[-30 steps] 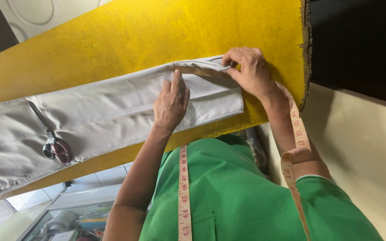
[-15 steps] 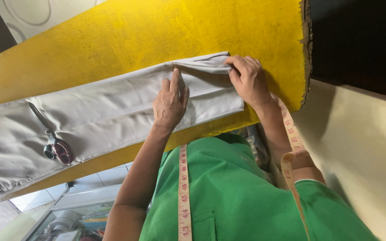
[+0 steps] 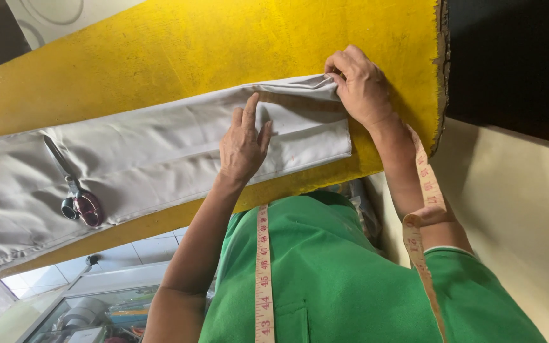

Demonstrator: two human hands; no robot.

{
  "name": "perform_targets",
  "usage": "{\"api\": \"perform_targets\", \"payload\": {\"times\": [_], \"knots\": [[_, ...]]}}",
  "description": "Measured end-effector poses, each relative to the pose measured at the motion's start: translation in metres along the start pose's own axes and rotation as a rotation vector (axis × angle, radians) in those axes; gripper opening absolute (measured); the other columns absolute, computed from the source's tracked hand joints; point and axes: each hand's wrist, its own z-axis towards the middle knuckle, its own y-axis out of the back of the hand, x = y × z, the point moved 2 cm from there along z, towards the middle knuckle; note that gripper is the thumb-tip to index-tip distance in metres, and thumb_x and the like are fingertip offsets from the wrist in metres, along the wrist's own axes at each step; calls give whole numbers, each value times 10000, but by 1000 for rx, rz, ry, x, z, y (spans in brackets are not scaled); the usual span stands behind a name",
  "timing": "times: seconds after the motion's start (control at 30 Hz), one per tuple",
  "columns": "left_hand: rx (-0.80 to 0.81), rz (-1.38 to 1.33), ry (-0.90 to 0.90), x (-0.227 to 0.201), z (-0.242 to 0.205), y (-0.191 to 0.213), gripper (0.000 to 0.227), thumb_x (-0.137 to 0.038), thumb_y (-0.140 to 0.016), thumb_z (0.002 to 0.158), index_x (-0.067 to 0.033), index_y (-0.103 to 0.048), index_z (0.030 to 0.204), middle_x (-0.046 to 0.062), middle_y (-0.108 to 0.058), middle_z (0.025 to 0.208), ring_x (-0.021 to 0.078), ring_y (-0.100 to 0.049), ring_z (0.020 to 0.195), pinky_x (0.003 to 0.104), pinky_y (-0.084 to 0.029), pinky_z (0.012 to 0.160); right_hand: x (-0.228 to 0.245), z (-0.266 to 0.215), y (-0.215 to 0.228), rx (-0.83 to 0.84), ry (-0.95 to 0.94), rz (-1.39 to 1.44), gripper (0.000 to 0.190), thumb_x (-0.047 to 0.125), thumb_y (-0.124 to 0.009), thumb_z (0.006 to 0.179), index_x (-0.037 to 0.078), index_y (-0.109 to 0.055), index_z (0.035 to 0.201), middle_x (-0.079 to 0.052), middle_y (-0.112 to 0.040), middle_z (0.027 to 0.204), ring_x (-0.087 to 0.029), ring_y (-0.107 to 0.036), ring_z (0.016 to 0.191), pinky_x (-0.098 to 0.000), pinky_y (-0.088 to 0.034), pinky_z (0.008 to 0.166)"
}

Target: The person measures a folded white garment on a yellow table using a measuring tape and a ruler, marking the fabric with chalk. They then use scissors to cut the garment along the marked line and fold the resulting piece.

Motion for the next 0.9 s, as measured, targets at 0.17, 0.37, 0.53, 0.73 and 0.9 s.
{"api": "perform_targets", "payload": {"times": [0.17,0.37,0.53,0.73,0.9], "knots": [[-92,-66,-140,-24,24,29,446,-313,-615,1071,-182,-433,1456,93,-508,1100,224,-545,667,353,-485,359,12,-5,5,21,-22,-50,154,13,-679,1022,122,-580,1068,-43,-561,944,-262,-547,794,-438,-470,732],[32,-15,-287,-60,73,26,225,-267,-579,1056,-151,-545,1246,97,-588,1214,287,-658,735,398,-446,357,17,-8,12,-24,-71,29,248,48,-767,986,122,-550,1081,-53,-663,942,-290,-632,843,-439,-495,756],[64,114,-348,-58,109,-4,110,-158,-599,1011,-103,-624,919,75,-578,763,313,-556,518,452,-396,365,18,-11,14,-98,-114,304,199,-61,-687,986,52,-554,1081,-109,-645,962,-306,-635,884,-420,-497,763],[180,162,-331,-56,137,-35,285,-291,-676,988,-106,-600,786,66,-574,722,327,-578,492,472,-408,341,22,-13,16,-188,-245,750,245,-81,-699,992,66,-540,1107,-56,-596,985,-165,-613,908,-281,-547,831],[258,73,-241,-56,137,-27,129,-207,-597,957,-150,-623,844,58,-566,803,331,-583,578,479,-437,431,17,-22,13,-182,-336,795,256,-59,-704,982,93,-533,1096,-32,-606,993,-129,-633,889,-256,-543,832]]}}
